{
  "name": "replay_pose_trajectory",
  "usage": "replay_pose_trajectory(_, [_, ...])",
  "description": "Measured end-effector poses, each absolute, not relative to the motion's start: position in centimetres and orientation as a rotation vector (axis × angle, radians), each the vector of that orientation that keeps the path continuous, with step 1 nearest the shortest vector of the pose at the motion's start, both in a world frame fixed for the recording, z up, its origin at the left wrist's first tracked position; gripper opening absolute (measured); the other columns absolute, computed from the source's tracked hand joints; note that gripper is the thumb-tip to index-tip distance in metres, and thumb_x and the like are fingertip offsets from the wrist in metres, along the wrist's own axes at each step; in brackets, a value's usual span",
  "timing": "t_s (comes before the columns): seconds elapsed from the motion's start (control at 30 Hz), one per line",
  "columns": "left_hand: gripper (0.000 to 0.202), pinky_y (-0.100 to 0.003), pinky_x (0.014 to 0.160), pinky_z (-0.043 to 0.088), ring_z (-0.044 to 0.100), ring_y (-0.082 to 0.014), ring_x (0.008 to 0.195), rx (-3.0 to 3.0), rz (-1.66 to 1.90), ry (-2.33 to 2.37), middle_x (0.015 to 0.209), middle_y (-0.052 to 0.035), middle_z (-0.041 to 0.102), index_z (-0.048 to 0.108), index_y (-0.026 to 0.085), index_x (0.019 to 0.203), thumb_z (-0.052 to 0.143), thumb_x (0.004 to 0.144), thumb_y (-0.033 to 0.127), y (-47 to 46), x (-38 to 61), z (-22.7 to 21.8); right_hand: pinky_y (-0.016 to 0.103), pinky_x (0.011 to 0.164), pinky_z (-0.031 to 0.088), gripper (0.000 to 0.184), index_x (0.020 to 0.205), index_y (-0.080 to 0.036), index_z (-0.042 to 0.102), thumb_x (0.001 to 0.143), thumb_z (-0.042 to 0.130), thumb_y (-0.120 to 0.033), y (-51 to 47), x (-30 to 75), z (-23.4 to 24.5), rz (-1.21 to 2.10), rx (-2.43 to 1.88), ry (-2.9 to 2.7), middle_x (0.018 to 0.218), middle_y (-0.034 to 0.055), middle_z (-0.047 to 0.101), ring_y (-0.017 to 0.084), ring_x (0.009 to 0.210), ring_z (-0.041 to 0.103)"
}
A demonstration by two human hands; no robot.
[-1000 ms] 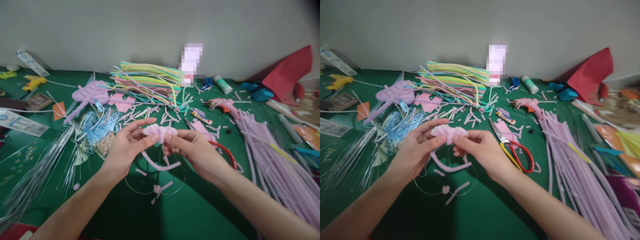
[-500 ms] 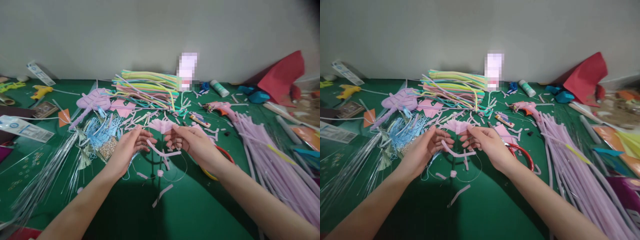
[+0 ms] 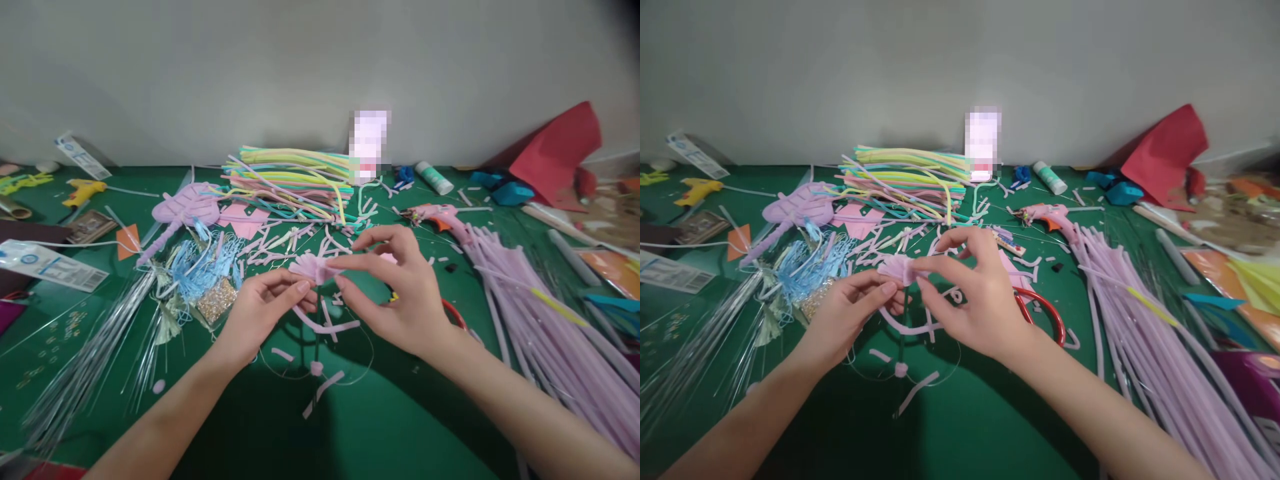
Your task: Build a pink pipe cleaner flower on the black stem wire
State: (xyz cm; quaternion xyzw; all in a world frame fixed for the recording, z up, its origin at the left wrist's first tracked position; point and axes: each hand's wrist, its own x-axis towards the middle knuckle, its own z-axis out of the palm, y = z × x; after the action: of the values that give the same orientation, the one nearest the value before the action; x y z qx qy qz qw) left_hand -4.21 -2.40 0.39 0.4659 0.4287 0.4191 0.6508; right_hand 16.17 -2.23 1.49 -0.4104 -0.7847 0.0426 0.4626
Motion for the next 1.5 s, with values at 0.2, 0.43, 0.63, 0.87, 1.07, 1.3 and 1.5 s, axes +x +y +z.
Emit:
replay_pose_trajectory(0.2, [0.007, -0.013, 0.067, 0.057, 0.070, -0.0083, 0.068, 1.093, 0.972, 0.957, 0.071, 0.0030, 0.074, 0.077, 0.020, 0.082, 0.075, 0.084, 0.026, -2.57, -4.06, 0.43, 0.043, 0.081, 0.046, 0.015, 0.094, -0.020, 0.073, 0.082, 0.066, -0.014, -2.63, 15.77, 1.30, -0.071, -0.940, -2.015, 0.105, 0.0106, 0.055, 0.024, 0.097, 0.052])
replay_pose_trajectory(0.43, [0.006, -0.014, 0.068, 0.058, 0.072, -0.0090, 0.068, 1.123, 0.966, 0.956, 0.073, 0.0027, 0.076, 0.077, 0.021, 0.084, 0.074, 0.085, 0.026, -2.64, -4.18, 0.33, 0.042, 0.081, 0.047, 0.015, 0.094, -0.018, 0.072, 0.082, 0.065, -0.013, -2.67, 15.62, 1.24, 0.007, -0.940, -2.007, 0.103, 0.0115, 0.056, 0.024, 0.098, 0.053])
replay_pose_trajectory(0.63, [0.006, -0.014, 0.066, 0.058, 0.071, -0.0094, 0.067, 1.125, 0.982, 0.964, 0.072, 0.0022, 0.076, 0.077, 0.020, 0.083, 0.074, 0.085, 0.025, -2.74, -4.26, 0.46, 0.042, 0.081, 0.047, 0.015, 0.095, -0.017, 0.071, 0.082, 0.064, -0.013, -2.66, 15.56, 1.13, 0.030, -0.940, -1.992, 0.103, 0.0115, 0.058, 0.024, 0.097, 0.054])
replay_pose_trajectory(0.87, [0.006, -0.013, 0.068, 0.057, 0.071, -0.0088, 0.068, 1.142, 0.972, 0.972, 0.072, 0.0026, 0.075, 0.077, 0.020, 0.083, 0.074, 0.085, 0.026, -2.67, -4.20, 0.37, 0.042, 0.082, 0.048, 0.015, 0.091, -0.019, 0.072, 0.080, 0.066, -0.012, -2.83, 15.57, 0.79, 0.126, -0.917, -2.005, 0.105, 0.0105, 0.057, 0.024, 0.099, 0.055])
replay_pose_trajectory(1.07, [0.006, -0.015, 0.068, 0.059, 0.072, -0.0100, 0.068, 1.137, 0.982, 0.972, 0.076, 0.0018, 0.076, 0.077, 0.021, 0.084, 0.074, 0.085, 0.026, -2.75, -4.25, 0.49, 0.043, 0.082, 0.048, 0.019, 0.099, -0.021, 0.068, 0.081, 0.065, -0.015, -2.82, 15.58, 0.97, 0.056, -0.957, -2.003, 0.105, 0.0101, 0.056, 0.025, 0.100, 0.054])
replay_pose_trajectory(1.3, [0.010, -0.021, 0.068, 0.060, 0.073, -0.0139, 0.067, 1.155, 0.962, 1.026, 0.073, -0.0007, 0.076, 0.076, 0.018, 0.084, 0.076, 0.082, 0.028, -2.79, -4.11, 0.67, 0.045, 0.083, 0.047, 0.020, 0.101, -0.024, 0.068, 0.083, 0.063, -0.018, -2.94, 15.54, 1.12, 0.106, -0.987, -2.065, 0.110, 0.0098, 0.055, 0.025, 0.102, 0.054])
replay_pose_trajectory(1.5, [0.009, -0.019, 0.068, 0.060, 0.073, -0.0127, 0.068, 1.163, 0.961, 1.032, 0.077, -0.0010, 0.077, 0.076, 0.018, 0.084, 0.075, 0.083, 0.027, -2.80, -4.08, 0.82, 0.045, 0.085, 0.046, 0.015, 0.097, -0.020, 0.067, 0.082, 0.064, -0.017, -2.90, 15.52, 1.22, 0.057, -1.008, -2.036, 0.109, 0.0119, 0.057, 0.026, 0.102, 0.053])
